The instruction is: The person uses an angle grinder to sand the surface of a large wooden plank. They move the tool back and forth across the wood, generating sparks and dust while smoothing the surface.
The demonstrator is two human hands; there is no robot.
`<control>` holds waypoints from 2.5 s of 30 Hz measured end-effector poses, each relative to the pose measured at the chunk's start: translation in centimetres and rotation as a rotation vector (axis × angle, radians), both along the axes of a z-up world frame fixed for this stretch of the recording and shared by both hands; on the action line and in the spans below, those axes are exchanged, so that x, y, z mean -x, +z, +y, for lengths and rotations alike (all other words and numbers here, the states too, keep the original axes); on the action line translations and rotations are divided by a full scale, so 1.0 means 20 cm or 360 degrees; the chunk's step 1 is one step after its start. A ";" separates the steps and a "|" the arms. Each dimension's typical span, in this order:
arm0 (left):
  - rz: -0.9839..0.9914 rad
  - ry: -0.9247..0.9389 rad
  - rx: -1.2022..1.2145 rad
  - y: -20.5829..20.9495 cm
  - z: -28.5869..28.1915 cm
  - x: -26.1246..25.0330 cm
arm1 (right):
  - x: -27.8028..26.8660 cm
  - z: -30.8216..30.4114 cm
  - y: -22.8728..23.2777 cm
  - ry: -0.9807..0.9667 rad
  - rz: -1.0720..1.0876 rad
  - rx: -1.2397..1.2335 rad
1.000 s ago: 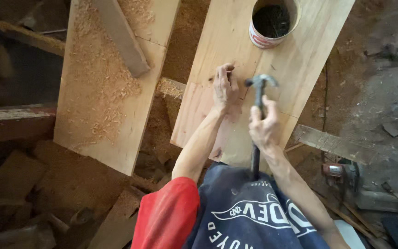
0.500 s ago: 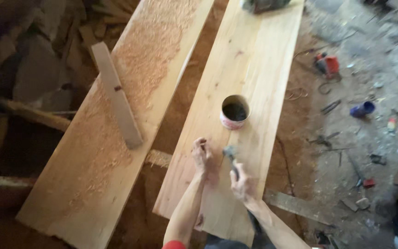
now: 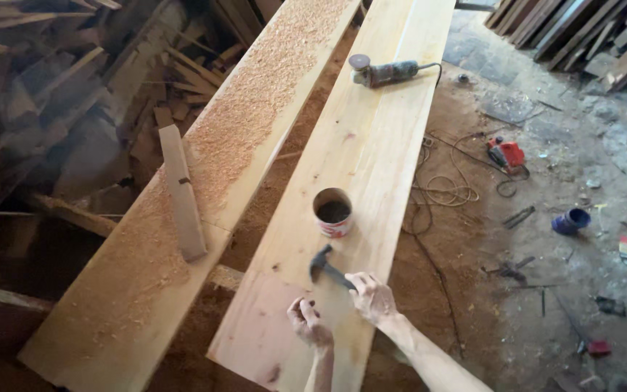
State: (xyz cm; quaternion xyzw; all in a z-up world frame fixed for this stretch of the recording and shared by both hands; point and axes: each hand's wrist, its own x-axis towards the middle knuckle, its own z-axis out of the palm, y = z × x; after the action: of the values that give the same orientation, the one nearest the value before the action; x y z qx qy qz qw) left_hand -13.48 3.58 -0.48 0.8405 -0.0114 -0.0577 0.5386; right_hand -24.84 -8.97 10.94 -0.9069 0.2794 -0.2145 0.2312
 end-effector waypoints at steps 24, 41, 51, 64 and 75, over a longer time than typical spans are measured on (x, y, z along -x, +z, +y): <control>0.0501 -0.0182 0.0568 0.56 -0.87 1.55 | 1.49 -0.61 0.17 0.0222 0.0078 -0.1097; 0.0415 0.0470 0.0902 0.59 -1.21 0.59 | 1.08 -1.13 0.15 0.0114 0.0057 -0.1189; 0.0654 0.0837 0.0520 0.72 -1.43 -0.06 | 0.21 -1.75 0.30 0.0343 0.0240 -0.1189; 0.0485 0.0951 0.0891 0.80 -1.86 -0.71 | -1.62 -2.23 0.09 0.0962 0.0104 -0.0903; 0.0287 0.1267 0.0882 0.45 -2.22 -2.14 | -1.63 -3.23 0.14 0.0666 -0.0755 -0.0162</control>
State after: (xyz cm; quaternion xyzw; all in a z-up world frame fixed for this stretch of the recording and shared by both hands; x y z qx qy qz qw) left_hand 29.29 -40.80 8.57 0.5964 0.3424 0.0853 0.7209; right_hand 7.70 -73.55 13.69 -0.8567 0.0355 -0.3534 0.3741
